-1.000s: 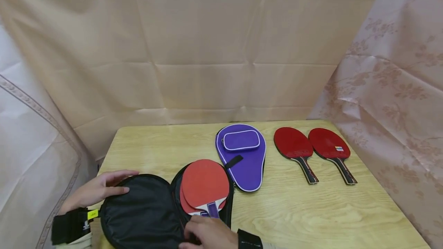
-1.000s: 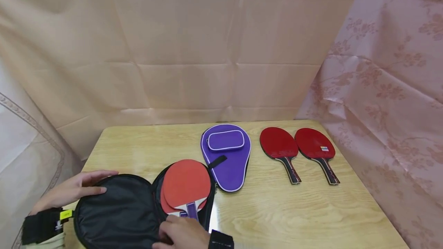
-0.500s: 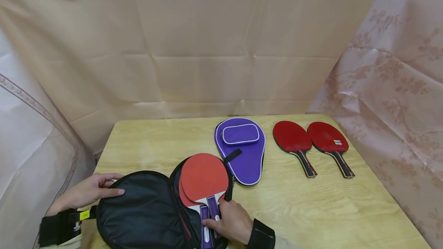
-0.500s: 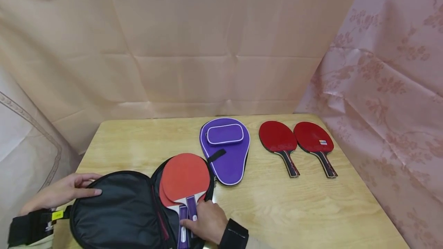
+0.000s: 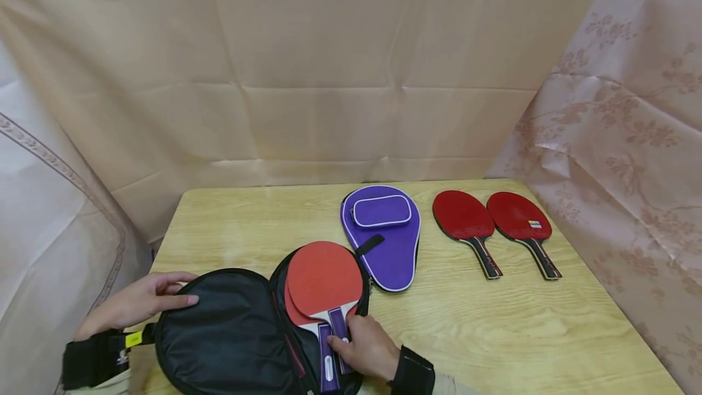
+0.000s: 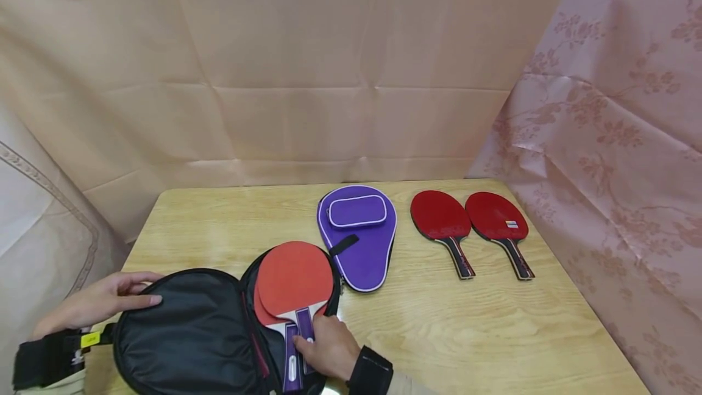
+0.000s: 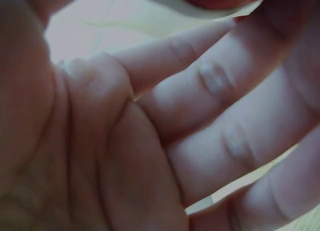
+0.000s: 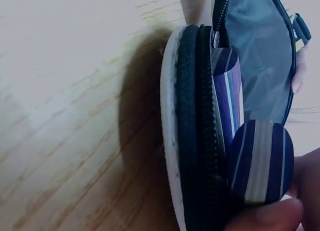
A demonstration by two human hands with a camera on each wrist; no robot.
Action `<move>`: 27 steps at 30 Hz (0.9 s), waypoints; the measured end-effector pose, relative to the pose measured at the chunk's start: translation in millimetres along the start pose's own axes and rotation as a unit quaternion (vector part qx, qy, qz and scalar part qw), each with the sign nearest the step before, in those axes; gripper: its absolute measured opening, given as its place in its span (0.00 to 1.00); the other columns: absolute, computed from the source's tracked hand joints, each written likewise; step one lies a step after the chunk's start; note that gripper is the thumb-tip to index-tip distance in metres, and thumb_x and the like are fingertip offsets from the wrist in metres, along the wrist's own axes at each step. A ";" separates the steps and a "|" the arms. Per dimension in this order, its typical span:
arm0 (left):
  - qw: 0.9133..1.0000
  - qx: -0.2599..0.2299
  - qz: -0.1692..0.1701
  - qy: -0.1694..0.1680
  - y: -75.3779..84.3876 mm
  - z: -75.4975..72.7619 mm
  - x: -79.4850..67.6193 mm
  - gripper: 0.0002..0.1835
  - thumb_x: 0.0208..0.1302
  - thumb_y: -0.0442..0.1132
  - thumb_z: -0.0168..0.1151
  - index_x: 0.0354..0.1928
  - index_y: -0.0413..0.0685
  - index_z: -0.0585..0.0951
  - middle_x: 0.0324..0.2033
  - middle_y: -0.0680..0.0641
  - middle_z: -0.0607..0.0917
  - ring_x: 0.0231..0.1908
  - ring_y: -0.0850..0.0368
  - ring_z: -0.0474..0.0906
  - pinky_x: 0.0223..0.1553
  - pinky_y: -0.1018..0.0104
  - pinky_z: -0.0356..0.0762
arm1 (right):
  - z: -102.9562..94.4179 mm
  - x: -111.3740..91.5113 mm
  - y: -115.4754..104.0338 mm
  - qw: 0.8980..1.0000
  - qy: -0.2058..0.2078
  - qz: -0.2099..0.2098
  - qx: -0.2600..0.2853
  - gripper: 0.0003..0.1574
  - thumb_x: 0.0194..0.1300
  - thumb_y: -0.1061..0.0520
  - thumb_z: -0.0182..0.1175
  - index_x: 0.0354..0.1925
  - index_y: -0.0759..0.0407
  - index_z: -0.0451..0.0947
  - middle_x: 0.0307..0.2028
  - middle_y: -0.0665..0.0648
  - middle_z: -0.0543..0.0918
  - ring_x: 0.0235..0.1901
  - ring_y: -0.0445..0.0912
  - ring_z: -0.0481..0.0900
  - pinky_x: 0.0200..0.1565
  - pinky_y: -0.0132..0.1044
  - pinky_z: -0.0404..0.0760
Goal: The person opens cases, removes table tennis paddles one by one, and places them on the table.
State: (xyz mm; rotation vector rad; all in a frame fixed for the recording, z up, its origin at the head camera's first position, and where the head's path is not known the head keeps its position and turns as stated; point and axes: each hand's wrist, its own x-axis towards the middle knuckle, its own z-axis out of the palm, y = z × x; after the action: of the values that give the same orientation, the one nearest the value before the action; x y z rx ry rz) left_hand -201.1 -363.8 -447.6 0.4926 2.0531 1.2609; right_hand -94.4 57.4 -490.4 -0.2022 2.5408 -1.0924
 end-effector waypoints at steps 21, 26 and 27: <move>0.990 -0.074 0.053 -0.110 -8.2 -22.5 10.9 0.30 0.78 0.32 0.44 0.69 0.17 0.48 0.53 0.52 0.85 0.52 0.60 0.83 0.47 0.61 0.83 | -99.5 -69.9 -1.9 0.996 0.071 0.034 -0.036 0.17 0.70 0.46 0.60 0.38 0.58 0.72 0.20 0.48 0.73 0.17 0.39 0.70 0.17 0.30 0.65; 0.996 -0.041 0.007 -0.080 -12.8 -24.7 -3.1 0.32 0.78 0.34 0.45 0.68 0.14 0.47 0.56 0.40 0.83 0.49 0.66 0.83 0.45 0.60 0.83 | -149.8 -97.7 10.6 0.986 0.109 0.079 -0.099 0.16 0.69 0.49 0.61 0.36 0.59 0.70 0.21 0.51 0.70 0.18 0.41 0.68 0.20 0.32 0.64; 0.997 -0.028 -0.010 -0.066 -14.1 -23.7 -9.1 0.33 0.78 0.35 0.46 0.68 0.14 0.47 0.57 0.36 0.81 0.48 0.68 0.82 0.44 0.60 0.83 | -160.3 -101.4 14.3 0.985 0.109 0.079 -0.110 0.16 0.70 0.49 0.61 0.36 0.60 0.70 0.21 0.51 0.70 0.19 0.42 0.68 0.20 0.32 0.65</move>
State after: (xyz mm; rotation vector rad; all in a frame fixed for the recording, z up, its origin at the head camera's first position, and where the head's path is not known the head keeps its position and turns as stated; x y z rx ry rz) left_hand -211.1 -391.0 -449.6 0.5146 1.9029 1.2386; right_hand -62.4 202.4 -371.4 0.0655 2.8153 -0.8114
